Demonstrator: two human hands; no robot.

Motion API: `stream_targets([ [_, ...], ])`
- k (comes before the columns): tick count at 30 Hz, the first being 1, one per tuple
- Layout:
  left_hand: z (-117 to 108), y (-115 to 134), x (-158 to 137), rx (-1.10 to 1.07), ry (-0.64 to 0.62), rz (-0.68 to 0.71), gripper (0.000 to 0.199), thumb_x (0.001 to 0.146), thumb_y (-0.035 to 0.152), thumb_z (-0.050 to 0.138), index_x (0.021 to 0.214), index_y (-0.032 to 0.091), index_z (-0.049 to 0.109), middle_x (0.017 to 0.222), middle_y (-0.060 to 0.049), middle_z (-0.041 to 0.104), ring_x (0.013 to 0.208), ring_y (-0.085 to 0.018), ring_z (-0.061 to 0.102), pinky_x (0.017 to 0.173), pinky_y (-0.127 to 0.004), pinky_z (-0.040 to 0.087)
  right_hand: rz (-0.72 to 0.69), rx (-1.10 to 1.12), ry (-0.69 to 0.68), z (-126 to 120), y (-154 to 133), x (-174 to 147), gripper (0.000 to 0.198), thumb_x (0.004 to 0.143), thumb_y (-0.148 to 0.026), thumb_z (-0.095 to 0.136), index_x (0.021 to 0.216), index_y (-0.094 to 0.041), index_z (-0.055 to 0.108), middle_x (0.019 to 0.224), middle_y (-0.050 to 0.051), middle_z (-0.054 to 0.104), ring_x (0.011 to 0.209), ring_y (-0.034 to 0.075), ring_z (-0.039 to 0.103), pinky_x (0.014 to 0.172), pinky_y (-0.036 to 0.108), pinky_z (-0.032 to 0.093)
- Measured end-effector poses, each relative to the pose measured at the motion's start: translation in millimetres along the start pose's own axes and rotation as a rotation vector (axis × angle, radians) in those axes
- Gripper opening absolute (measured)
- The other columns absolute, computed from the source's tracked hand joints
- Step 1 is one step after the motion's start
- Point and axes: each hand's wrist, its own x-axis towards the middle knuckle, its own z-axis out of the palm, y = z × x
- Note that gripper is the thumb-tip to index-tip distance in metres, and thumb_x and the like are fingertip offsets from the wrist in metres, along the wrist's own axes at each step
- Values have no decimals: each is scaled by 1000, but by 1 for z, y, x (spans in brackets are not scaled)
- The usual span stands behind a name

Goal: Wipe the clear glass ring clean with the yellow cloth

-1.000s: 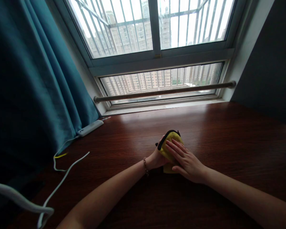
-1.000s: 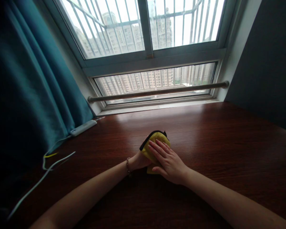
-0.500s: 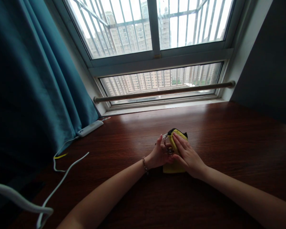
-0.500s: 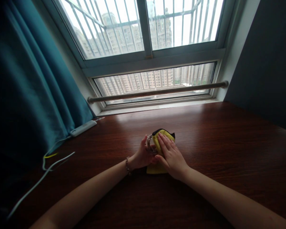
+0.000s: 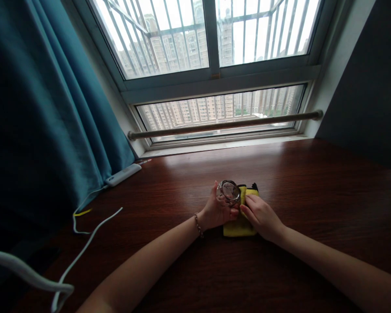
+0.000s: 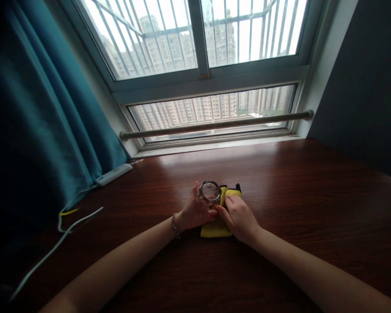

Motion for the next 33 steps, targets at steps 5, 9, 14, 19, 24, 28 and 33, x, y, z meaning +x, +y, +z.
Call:
stream_targets([
  [5, 2, 0, 0, 19, 20, 4, 78, 68, 80, 24, 85, 11, 55, 72, -8, 55, 59, -15, 48, 59, -27, 33, 37, 22, 35, -2, -2, -1, 36, 94, -38, 30, 73, -15, 48, 75, 10, 54, 72, 23, 51, 65, 37, 43],
  [9, 1, -1, 0, 26, 2, 14, 78, 69, 78, 26, 89, 10, 56, 78, -10, 57, 60, -15, 50, 61, -27, 33, 96, 74, 103, 0, -3, -3, 28, 91, -33, 39, 106, -11, 46, 77, 7, 56, 68, 21, 55, 62, 32, 45],
  [14, -1, -1, 0, 33, 10, 14, 76, 69, 78, 27, 90, 11, 56, 75, -10, 57, 62, -17, 53, 63, -28, 36, 70, 102, 158, 5, 1, -2, 36, 85, -19, 40, 119, -9, 43, 90, 11, 60, 76, 22, 59, 70, 35, 48],
  [19, -3, -2, 0, 28, 16, 23, 72, 71, 76, 28, 85, 12, 57, 76, -10, 58, 61, -17, 54, 62, -28, 36, -42, 143, 164, 1, 2, -2, 36, 78, -11, 39, 111, -15, 55, 103, 10, 59, 91, 22, 57, 80, 36, 48],
  [24, -7, -3, 1, 26, -18, 40, 73, 71, 76, 29, 80, 10, 57, 73, -9, 59, 63, -17, 55, 66, -29, 38, -122, 200, 125, -7, -3, -4, 35, 77, -11, 42, 107, -14, 60, 94, 9, 61, 82, 21, 59, 73, 33, 49],
  [28, -6, -5, 2, 41, 14, 59, 74, 72, 75, 31, 91, 8, 58, 76, -10, 60, 64, -18, 55, 65, -30, 39, -196, 274, 87, -8, -4, -5, 35, 77, -10, 42, 107, -15, 60, 96, 9, 62, 87, 21, 59, 76, 32, 49],
  [33, -1, -8, 2, 94, 34, 96, 72, 75, 71, 31, 100, 9, 58, 86, -12, 61, 68, -18, 56, 64, -29, 41, -238, 353, 53, -8, -4, -5, 35, 81, -13, 43, 113, -16, 57, 103, 11, 60, 92, 22, 58, 79, 32, 48],
])
